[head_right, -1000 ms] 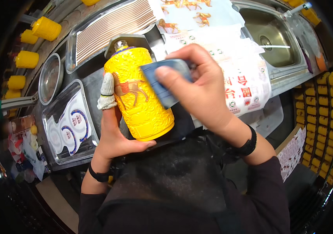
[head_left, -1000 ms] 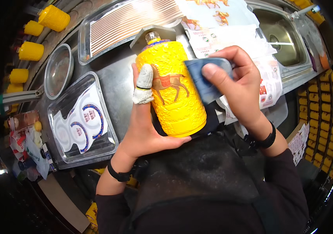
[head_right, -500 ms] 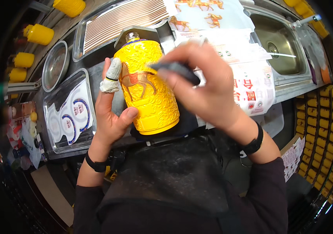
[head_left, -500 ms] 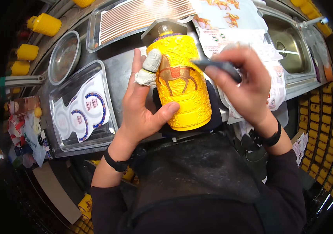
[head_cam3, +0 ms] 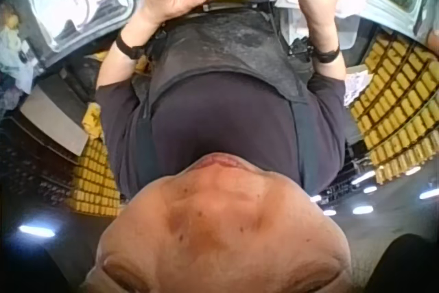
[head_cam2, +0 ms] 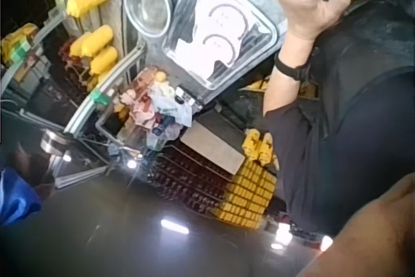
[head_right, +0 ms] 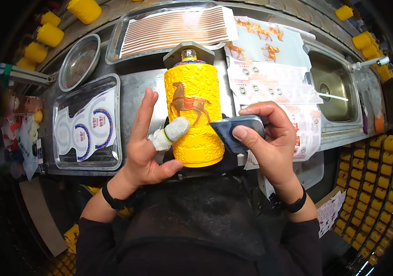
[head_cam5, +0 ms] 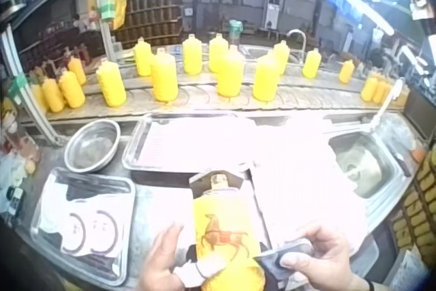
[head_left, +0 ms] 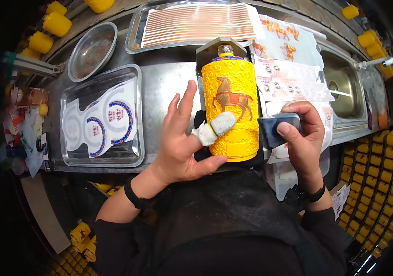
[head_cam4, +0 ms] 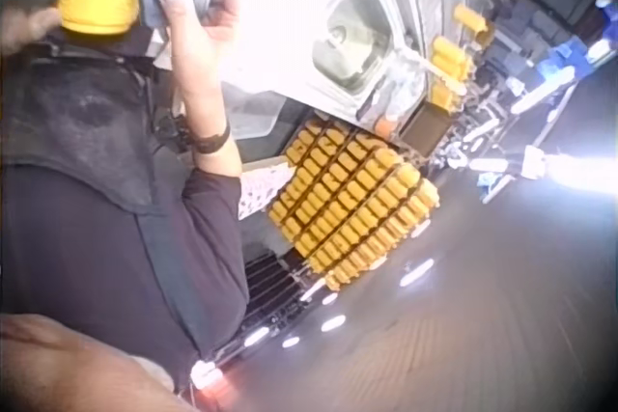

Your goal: Manually applying adhesive labels and decorative stickers to yellow liquor bottles in a factory setting.

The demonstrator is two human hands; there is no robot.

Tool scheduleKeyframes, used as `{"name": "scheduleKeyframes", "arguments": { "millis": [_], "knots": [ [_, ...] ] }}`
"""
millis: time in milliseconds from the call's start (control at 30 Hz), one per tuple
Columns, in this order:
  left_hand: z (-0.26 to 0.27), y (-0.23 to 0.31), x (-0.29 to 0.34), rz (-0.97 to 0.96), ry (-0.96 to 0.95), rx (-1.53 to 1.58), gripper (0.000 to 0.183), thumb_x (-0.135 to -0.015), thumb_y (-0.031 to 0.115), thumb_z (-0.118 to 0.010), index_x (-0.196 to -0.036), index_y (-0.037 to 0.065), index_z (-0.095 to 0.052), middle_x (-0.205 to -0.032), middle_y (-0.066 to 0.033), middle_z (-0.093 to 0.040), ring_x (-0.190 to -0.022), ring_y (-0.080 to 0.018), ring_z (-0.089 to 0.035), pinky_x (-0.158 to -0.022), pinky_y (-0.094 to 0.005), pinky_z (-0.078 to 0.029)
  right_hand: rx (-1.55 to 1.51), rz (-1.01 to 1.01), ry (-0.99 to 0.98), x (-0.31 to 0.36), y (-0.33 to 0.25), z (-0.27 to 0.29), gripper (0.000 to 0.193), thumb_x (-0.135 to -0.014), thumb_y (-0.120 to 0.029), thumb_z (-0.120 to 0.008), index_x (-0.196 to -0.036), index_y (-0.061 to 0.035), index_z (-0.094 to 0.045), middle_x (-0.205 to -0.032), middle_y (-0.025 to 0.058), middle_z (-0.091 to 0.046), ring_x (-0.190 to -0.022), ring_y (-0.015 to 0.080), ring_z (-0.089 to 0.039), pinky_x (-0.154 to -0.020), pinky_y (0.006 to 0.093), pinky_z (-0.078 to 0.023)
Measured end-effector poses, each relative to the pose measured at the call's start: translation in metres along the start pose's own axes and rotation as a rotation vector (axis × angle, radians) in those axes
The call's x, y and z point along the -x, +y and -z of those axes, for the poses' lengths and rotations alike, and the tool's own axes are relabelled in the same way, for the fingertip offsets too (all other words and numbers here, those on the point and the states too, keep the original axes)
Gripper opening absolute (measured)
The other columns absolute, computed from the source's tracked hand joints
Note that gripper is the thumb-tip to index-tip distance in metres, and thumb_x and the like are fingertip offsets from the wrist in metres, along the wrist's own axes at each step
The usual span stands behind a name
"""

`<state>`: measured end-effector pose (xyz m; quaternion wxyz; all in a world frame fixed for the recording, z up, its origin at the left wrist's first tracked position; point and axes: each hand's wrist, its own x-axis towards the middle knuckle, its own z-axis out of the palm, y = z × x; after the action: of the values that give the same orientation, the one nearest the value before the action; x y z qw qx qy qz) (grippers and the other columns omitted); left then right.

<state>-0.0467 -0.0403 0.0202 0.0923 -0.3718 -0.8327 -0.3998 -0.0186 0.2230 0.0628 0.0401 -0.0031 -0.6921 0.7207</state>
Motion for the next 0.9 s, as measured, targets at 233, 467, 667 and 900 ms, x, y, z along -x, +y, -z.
{"name": "scheduleKeyframes", "arguments": {
  "millis": [233, 467, 667, 900],
  "knots": [
    [-0.01, -0.02, -0.027, 0.104, 0.192, -0.061, 0.056, -0.086, 0.055, -0.056, -0.126, 0.016, -0.064, -0.151, -0.0328, -0.025, -0.135, -0.0429, -0.038, -0.105, -0.063, -0.026, 0.143, 0.038, 0.028, -0.021, -0.013, -0.044, 0.024, -0.083, -0.004, -0.072, -0.102, -0.0018, -0.058, -0.088, 0.0002, -0.062, -0.078, 0.0034, -0.058, -0.069, 0.0183, -0.048],
    [-0.007, -0.025, -0.017, 0.188, 0.213, -0.052, 0.049, -0.09, 0.046, -0.056, -0.125, 0.013, -0.064, -0.149, -0.031, -0.029, -0.131, -0.0417, -0.042, -0.104, -0.0605, -0.028, 0.191, -0.064, 0.132, -0.031, 0.008, -0.011, 0.019, -0.085, -0.006, -0.07, -0.098, -0.0009, -0.058, -0.085, -0.0001, -0.062, -0.075, 0.003, -0.057, -0.067, 0.0174, -0.047],
    [0.001, -0.019, -0.032, 0.169, 0.319, 0.06, 0.046, -0.089, 0.043, -0.06, -0.12, 0.01, -0.066, -0.151, -0.0276, -0.03, -0.132, -0.0429, -0.041, -0.106, -0.0604, -0.027, 0.177, 0.124, 0.135, -0.028, -0.003, -0.026, 0.022, -0.084, -0.001, -0.071, -0.102, -0.0008, -0.057, -0.095, 0.0023, -0.062, -0.084, 0.0056, -0.059, -0.074, 0.0189, -0.048],
    [0.006, -0.003, -0.03, 0.072, 0.114, -0.223, 0.042, -0.086, 0.044, -0.061, -0.109, 0.01, -0.071, -0.151, -0.0281, -0.029, -0.134, -0.0435, -0.038, -0.106, -0.0633, -0.022, 0.315, 0.306, 0.111, -0.024, -0.005, -0.03, 0.02, -0.083, -0.001, -0.072, -0.1, -0.0021, -0.061, -0.093, 0.0022, -0.062, -0.085, 0.0088, -0.058, -0.076, 0.0212, -0.047]
  ]
}}
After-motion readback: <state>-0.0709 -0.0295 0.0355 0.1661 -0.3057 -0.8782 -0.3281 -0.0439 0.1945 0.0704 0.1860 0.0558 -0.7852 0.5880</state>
